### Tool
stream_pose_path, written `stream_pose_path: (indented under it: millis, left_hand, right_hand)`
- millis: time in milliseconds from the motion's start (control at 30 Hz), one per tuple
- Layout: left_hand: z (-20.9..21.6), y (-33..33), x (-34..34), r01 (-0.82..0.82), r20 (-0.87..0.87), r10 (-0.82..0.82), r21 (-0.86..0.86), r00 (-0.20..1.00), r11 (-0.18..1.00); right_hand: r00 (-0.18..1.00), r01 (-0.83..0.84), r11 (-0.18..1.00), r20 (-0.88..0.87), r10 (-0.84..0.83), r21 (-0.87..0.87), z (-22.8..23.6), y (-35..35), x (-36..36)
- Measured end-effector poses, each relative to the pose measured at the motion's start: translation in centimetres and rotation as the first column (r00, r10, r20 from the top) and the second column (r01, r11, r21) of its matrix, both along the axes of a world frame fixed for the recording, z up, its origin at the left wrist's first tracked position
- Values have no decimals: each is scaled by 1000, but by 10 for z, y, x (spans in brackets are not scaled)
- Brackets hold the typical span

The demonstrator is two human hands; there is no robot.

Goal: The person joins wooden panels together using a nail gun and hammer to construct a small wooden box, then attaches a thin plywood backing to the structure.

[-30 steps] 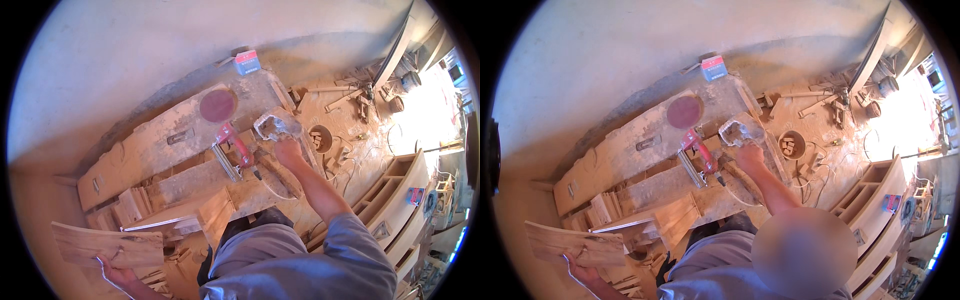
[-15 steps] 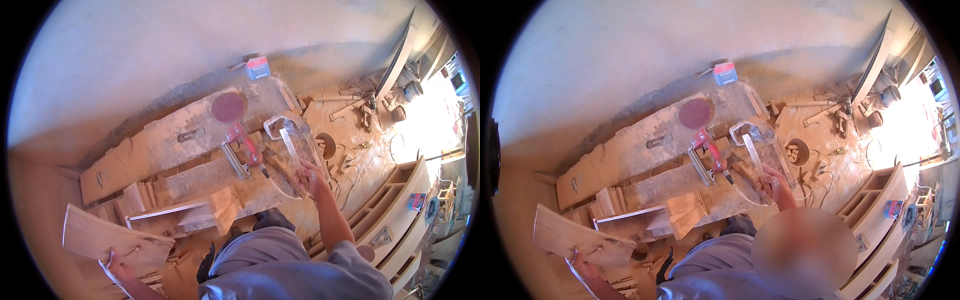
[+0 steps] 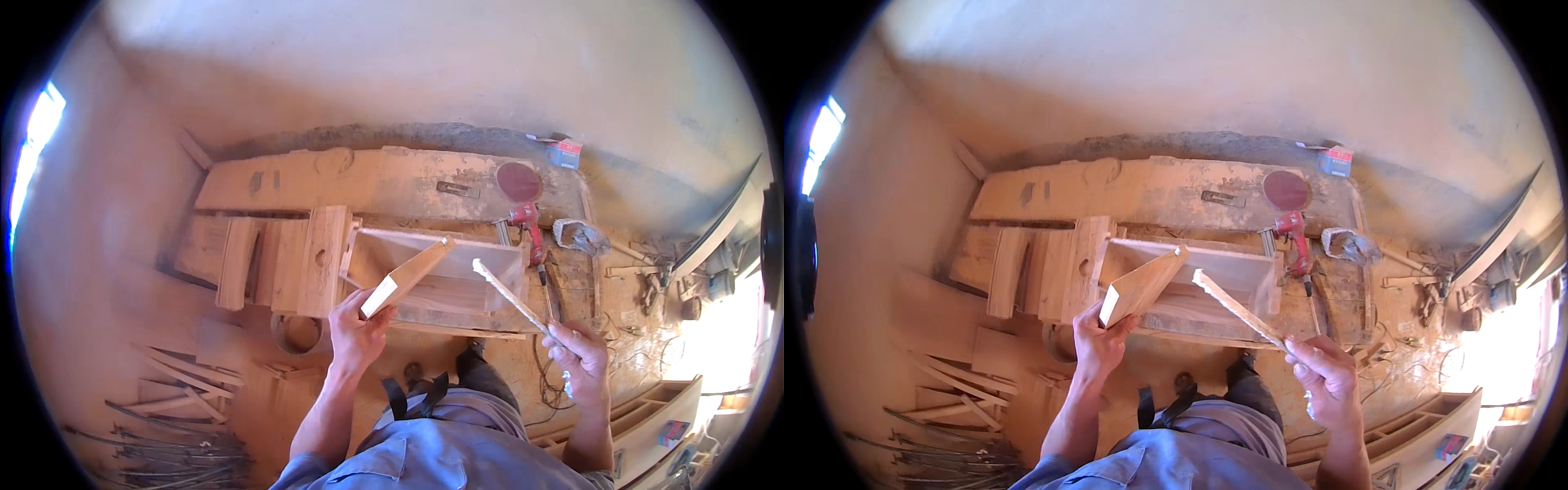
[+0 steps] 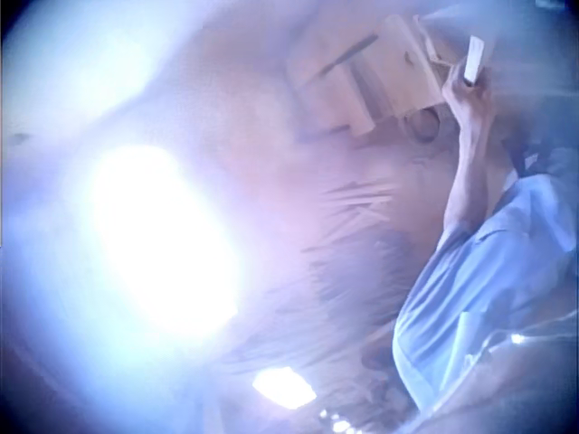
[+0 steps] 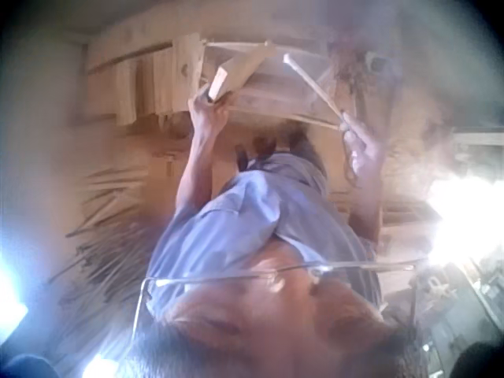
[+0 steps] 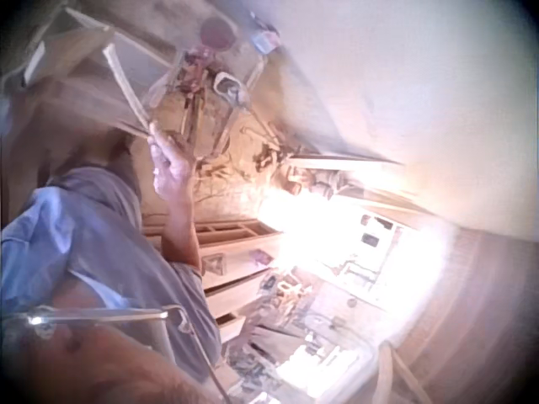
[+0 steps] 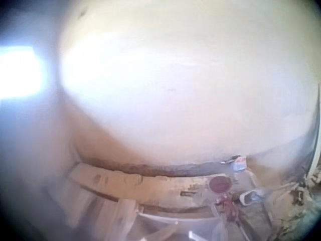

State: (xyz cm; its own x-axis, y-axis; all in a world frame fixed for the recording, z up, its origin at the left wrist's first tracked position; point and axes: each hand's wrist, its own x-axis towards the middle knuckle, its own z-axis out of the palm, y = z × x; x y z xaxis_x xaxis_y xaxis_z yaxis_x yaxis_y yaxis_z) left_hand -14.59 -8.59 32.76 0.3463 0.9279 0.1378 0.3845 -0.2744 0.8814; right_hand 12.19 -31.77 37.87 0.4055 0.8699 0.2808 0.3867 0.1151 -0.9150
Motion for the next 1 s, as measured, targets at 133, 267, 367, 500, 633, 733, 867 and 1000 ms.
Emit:
stream_pose_path:
  millis: [133, 267, 367, 500, 633, 733, 867, 1000]
  left_hand:
    - [-6, -12, -44, 6, -41, -5, 17, 999, 1000]
    - [-11, -21, -72, 7, 16, -8, 90, 1000, 996]
    - [-7, -25, -90, 36, -21, -34, 87, 999, 996]
    - [-7, -30, -105, 29, 21, -31, 97, 999, 995]
    - [-6, -38, -108, 27, 48, -31, 86, 998, 996]
    - [-8, -44, -107, 62, -5, -61, 47, 998, 997]
    - [-15, -53, -99, 86, -26, -86, 21, 996, 996]
    - [-25, -61, -91, 60, -5, -60, -66, 998, 996]
  right_hand:
    - [955, -17, 999, 297, 26, -32, 23, 7, -48]
    - [907, -103, 990, 399, 134, -99, 39, 15, -86]
    - [892, -111, 987, 427, 150, -114, 37, 19, -104]
    - [909, -93, 983, 389, 148, -156, 29, 16, -110]
    - [922, -75, 978, 361, 142, -193, 19, 10, -104]
    - [937, -50, 981, 330, 111, -188, 7, 5, -97]
    - [938, -11, 986, 339, 67, -165, -5, -5, -87]
    - [914, 62, 983, 406, 14, -174, -15, -14, -73]
